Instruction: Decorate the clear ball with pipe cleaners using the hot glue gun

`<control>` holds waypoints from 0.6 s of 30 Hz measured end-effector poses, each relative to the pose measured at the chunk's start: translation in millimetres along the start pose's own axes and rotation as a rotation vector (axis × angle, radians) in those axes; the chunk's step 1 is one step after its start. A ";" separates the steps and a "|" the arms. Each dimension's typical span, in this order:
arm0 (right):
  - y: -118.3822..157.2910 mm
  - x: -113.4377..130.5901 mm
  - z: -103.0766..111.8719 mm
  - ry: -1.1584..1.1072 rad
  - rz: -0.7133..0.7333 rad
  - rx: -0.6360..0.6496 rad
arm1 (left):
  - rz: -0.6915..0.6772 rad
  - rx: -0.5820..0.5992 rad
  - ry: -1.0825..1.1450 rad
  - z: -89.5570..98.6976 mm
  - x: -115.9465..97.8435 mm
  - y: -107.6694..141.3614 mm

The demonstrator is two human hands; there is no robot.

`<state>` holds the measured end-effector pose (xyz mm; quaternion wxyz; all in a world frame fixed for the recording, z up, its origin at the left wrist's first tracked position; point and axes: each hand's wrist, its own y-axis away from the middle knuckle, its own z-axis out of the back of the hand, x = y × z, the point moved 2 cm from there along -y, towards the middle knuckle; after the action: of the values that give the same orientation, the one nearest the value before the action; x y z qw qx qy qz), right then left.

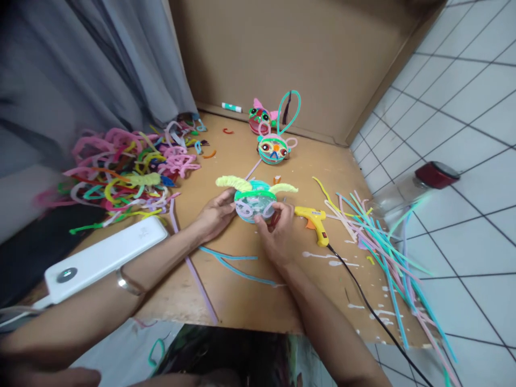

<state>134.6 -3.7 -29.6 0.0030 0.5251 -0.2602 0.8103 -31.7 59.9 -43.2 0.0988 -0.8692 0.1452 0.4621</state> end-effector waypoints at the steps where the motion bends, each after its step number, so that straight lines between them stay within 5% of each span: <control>1: 0.1 0.1 -1.0 0.006 0.003 -0.012 | -0.006 0.006 -0.005 -0.5 0.4 -0.4; 18: -3.1 -16.7 -11.6 0.027 0.078 -0.124 | 0.016 0.044 0.081 6.1 3.0 -5.4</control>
<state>133.2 8.4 -46.1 0.0072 0.5022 -0.3300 0.7993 -33.0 66.3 -48.8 0.1082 -0.8837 0.1662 0.4239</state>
